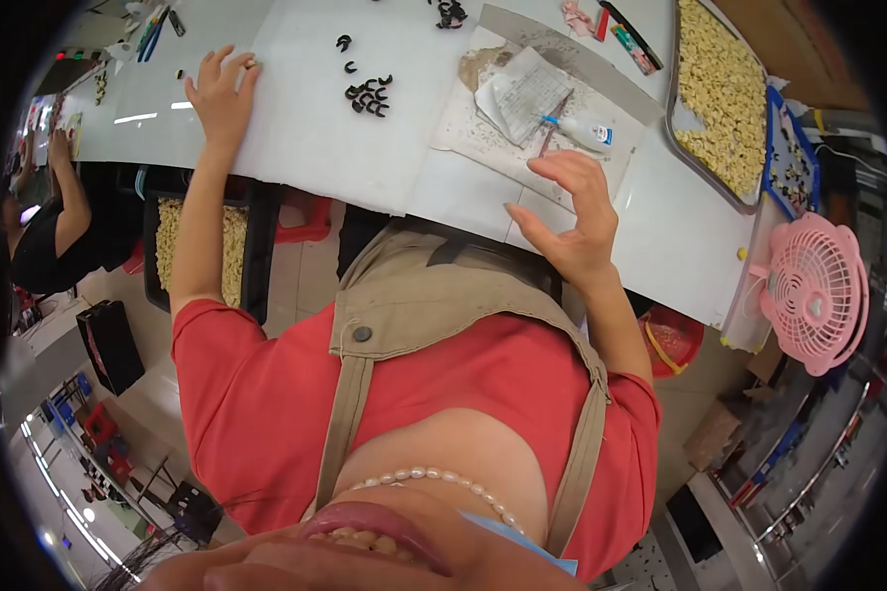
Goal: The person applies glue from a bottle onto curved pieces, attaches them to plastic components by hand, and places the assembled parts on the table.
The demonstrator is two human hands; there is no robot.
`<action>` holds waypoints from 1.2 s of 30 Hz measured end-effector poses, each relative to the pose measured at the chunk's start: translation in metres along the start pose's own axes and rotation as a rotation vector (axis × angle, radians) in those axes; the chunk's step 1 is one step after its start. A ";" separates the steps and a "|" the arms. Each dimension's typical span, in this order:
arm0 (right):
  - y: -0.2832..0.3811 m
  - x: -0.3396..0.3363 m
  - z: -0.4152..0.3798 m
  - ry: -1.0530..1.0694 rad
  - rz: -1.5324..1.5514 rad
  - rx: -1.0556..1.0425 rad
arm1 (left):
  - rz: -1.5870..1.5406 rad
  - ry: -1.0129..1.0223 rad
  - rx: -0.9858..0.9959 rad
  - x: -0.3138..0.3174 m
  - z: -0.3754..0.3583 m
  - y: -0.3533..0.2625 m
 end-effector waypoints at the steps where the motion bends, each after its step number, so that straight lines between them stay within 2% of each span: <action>1: -0.001 -0.001 -0.002 0.006 -0.011 0.026 | 0.153 0.010 0.024 0.008 0.003 0.007; 4: -0.002 -0.004 -0.006 -0.022 -0.022 0.057 | 0.319 0.011 -0.072 0.020 0.014 0.022; 7: -0.007 -0.011 -0.014 -0.081 -0.039 0.111 | -0.025 0.020 -0.024 0.012 0.021 -0.003; 10: -0.016 -0.018 -0.026 -0.112 -0.046 0.164 | -0.492 0.257 -0.014 0.006 0.019 -0.064; 13: -0.018 -0.021 -0.031 -0.069 -0.053 0.149 | -0.584 0.121 0.107 -0.005 0.034 -0.096; 17: -0.019 -0.028 -0.038 -0.106 -0.031 0.153 | -0.440 0.305 0.196 0.011 0.027 -0.105; 20: -0.023 -0.034 -0.043 -0.150 -0.011 0.174 | -0.498 0.330 0.121 0.007 0.020 -0.099; 23: -0.027 -0.040 -0.042 -0.128 -0.031 0.181 | -0.489 0.453 0.068 -0.003 0.025 -0.098; 29: -0.046 -0.064 -0.008 -0.002 -0.146 0.218 | -0.650 0.331 0.125 -0.008 0.030 -0.091; 30: -0.056 -0.070 -0.001 -0.018 -0.152 0.226 | -0.760 0.377 0.017 -0.008 0.031 -0.094; 32: -0.085 -0.076 0.008 -0.098 0.062 0.450 | -0.965 0.480 -0.212 -0.016 0.024 -0.096; 35: -0.101 -0.073 0.019 -0.066 0.018 0.484 | -1.252 0.444 -0.388 -0.049 0.013 -0.123; 36: -0.116 -0.068 0.009 -0.041 -0.040 0.456 | -1.353 0.500 -0.417 -0.056 0.003 -0.133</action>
Point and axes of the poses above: each hand's wrist, its own z-axis towards the middle knuckle, its own x-axis out of the palm, y = z × x, the point moved 5 cm from there along z, towards the middle knuckle, and after that the axes turned 9 degrees about z, right-handed, at the moved point
